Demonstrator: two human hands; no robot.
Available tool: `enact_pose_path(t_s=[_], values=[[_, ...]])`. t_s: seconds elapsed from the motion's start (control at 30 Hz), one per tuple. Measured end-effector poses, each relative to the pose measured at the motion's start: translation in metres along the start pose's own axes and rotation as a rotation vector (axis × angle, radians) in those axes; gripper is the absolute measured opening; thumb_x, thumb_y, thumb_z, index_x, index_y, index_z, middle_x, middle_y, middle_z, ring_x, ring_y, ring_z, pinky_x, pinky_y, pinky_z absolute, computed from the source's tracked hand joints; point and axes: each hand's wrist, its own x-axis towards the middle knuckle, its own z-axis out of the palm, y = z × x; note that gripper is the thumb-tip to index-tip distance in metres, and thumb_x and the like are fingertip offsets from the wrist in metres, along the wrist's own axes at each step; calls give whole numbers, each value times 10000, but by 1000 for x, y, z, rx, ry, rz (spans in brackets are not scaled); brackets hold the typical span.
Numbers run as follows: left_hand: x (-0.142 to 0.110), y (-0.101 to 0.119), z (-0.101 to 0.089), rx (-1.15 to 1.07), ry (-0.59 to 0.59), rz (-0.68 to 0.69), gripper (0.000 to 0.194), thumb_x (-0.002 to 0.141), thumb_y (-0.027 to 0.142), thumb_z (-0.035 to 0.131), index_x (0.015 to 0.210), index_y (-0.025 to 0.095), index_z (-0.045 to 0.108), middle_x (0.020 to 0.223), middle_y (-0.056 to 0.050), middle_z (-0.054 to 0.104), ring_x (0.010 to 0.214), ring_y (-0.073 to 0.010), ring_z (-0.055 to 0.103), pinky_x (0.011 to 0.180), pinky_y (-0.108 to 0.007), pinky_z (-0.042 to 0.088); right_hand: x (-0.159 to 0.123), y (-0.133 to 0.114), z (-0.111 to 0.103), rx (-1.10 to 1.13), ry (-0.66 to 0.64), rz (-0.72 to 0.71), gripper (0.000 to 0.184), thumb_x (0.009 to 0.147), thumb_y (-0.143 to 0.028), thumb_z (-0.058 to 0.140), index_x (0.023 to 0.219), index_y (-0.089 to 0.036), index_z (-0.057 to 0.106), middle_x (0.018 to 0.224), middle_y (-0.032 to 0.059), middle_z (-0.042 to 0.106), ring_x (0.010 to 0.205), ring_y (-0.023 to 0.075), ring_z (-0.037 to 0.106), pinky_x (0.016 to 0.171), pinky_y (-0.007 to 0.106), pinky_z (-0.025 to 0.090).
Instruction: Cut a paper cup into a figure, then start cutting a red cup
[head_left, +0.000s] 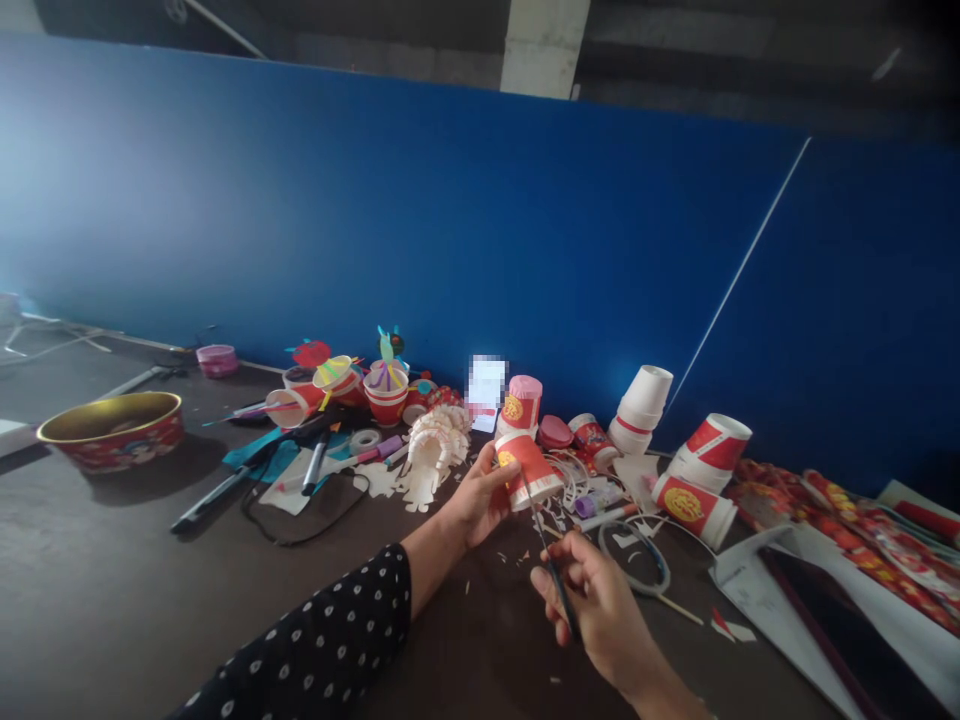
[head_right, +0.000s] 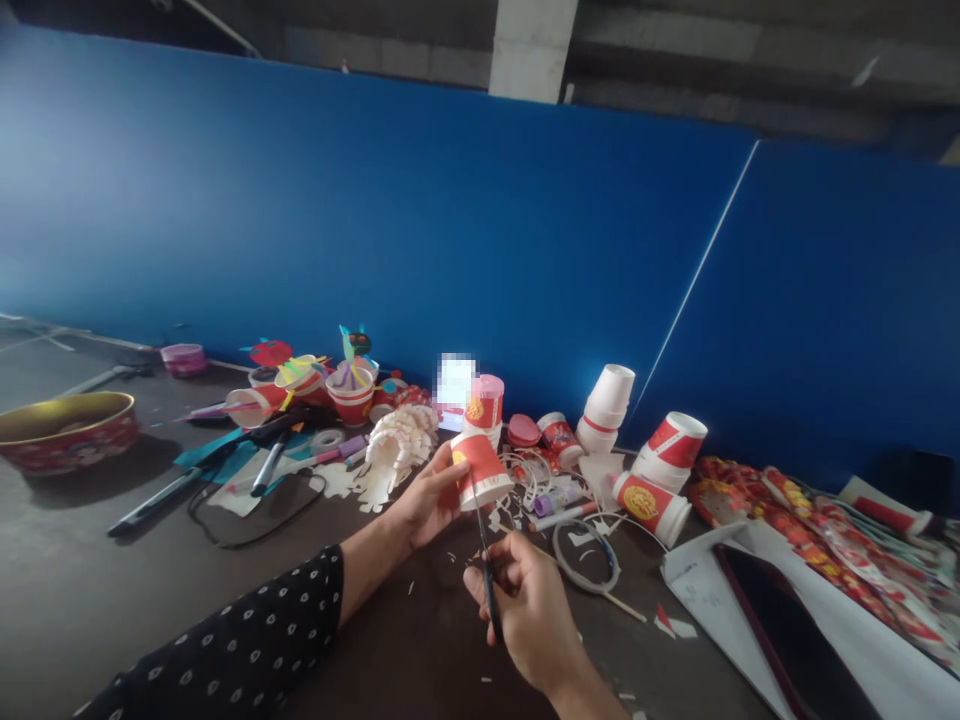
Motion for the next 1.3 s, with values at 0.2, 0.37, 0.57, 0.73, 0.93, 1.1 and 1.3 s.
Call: enact_pose_path(t_s=[0.2,0.37,0.57,0.73,0.93,1.1,1.3], values=[[2,6,-3,-77,15,15,324,756,244,546,1060,241,431,1023,-54,558,835,-220,599,668,-411,516,-4,-2,-2,27,-51,57,380,657,-482,656,776,-177,463,456,-88,486,322,46,381,343,165,303],[4,6,-9,-168,49,21,336,733,204,534,1061,191,463,976,-62,588,826,-206,598,709,-376,501,-5,-1,-4,141,-80,44,414,643,-508,659,788,-184,446,475,-88,486,343,49,397,365,174,313],[5,6,-12,-268,170,-55,377,667,188,517,1029,87,508,857,-105,626,763,-227,615,731,-372,480,-5,-5,-6,187,-67,38,404,689,-541,601,790,-182,445,481,-66,520,328,59,437,364,175,256],[4,4,-9,-274,134,-100,427,690,219,543,1082,58,489,834,-122,640,740,-230,623,732,-367,475,-5,-5,-5,205,-71,55,412,694,-549,596,792,-176,449,485,-67,514,337,55,437,363,171,228],[3,2,-8,-250,105,-78,422,716,212,583,1108,92,486,883,-108,634,758,-201,620,749,-335,472,-7,-7,-3,213,-65,46,405,699,-547,592,793,-184,440,489,-69,510,337,57,432,368,172,234],[3,2,-5,-244,105,-104,410,716,214,577,1097,92,488,853,-106,631,733,-201,616,720,-340,474,-8,-8,0,230,-67,23,392,710,-537,588,806,-187,441,508,-69,511,357,59,437,383,173,274],[1,1,-2,-236,139,-122,393,690,175,578,1063,74,504,834,-107,633,698,-193,614,685,-323,479,-8,-7,-1,232,-70,-4,385,717,-529,592,805,-182,451,514,-63,501,368,66,434,394,185,279]])
